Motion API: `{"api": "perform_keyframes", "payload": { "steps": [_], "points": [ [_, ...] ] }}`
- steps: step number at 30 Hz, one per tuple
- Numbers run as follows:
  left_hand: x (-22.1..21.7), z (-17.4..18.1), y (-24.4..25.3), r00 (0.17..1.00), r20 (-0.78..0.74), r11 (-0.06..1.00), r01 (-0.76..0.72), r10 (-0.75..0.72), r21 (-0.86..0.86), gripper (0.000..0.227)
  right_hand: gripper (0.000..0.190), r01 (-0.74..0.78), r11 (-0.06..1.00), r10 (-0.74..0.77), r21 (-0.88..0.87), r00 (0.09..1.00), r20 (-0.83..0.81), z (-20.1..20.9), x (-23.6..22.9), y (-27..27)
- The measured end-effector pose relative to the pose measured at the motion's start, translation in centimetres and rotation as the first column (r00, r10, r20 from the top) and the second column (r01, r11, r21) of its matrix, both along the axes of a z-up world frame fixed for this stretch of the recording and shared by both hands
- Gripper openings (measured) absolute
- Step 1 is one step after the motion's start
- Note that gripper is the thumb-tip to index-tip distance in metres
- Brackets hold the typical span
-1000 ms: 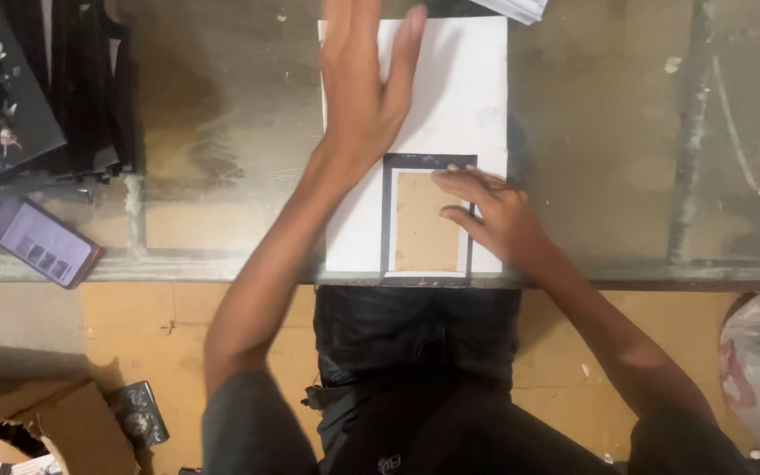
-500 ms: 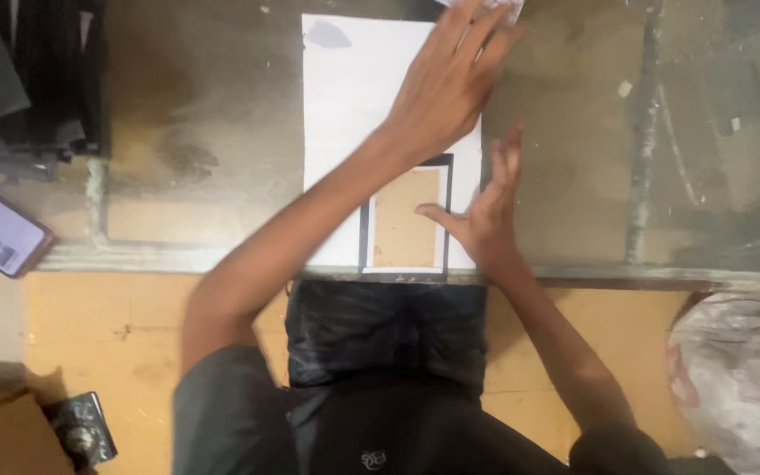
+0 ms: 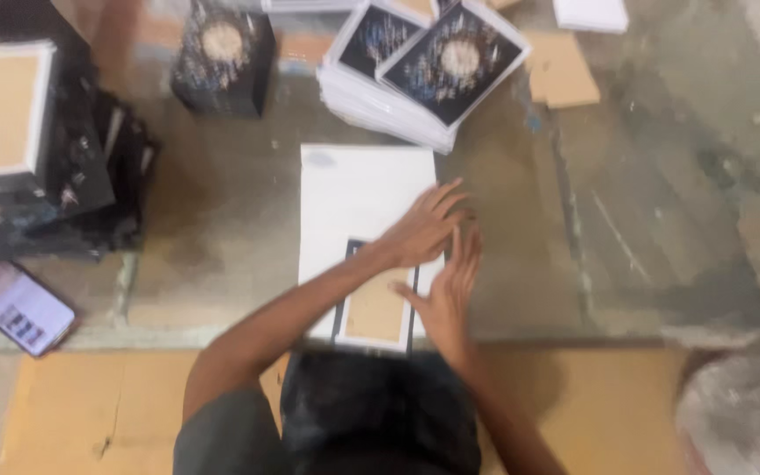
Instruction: The person assembles small clock frames by placing a clock image into a white mat and securing it with black strips. They repeat this process for multiple units, stacking the finished frames on the table.
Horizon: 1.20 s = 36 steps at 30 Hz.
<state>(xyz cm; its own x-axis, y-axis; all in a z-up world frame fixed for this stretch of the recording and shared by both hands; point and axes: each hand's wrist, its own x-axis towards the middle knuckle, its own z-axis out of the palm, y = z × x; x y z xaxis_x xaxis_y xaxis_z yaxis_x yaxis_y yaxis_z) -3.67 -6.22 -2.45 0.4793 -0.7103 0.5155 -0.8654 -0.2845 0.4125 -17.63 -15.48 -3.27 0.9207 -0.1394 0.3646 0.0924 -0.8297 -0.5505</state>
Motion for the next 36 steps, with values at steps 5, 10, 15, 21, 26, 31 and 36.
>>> {"api": "perform_keyframes", "payload": {
  "steps": [5,10,15,21,26,31,36],
  "points": [
    [0.3,0.9,1.9,0.790,-0.448,0.908,-0.366,0.419,0.204,0.033,0.137,-0.038,0.996,0.034,0.077,0.998,0.046,0.3,-1.1,0.7],
    [-2.5,2.1,4.6,0.874,-0.085,0.802,-0.396,0.479,0.447,0.037,0.150,-0.189,0.982,0.188,-0.022,0.980,-0.061,1.2,-2.1,1.4],
    [-1.8,8.4,9.6,0.848,-0.490,0.928,-0.006,0.202,0.372,0.049,0.141,-0.177,0.983,0.177,0.042,0.984,0.020,0.5,-3.0,1.9],
    [-5.9,16.9,24.5,0.838,0.161,0.816,-0.435,0.521,-0.380,0.030,0.091,-0.007,0.948,-0.020,0.317,0.996,0.083,0.5,-4.6,1.3],
    [-6.8,20.4,34.0,0.529,0.363,0.623,-0.750,0.767,-0.223,0.060,0.075,0.018,0.974,-0.033,0.227,0.997,0.066,1.7,-3.6,2.4],
    [-7.9,20.2,35.0,0.449,0.426,0.491,-0.871,0.786,0.013,0.080,0.071,-0.042,0.986,0.023,0.160,0.992,0.120,2.6,-3.5,3.0],
    [-4.9,18.1,28.4,0.658,0.216,0.680,-0.613,0.721,-0.403,0.057,0.069,-0.004,0.992,-0.009,0.127,0.995,0.103,2.1,-3.6,2.5]
  ]
}}
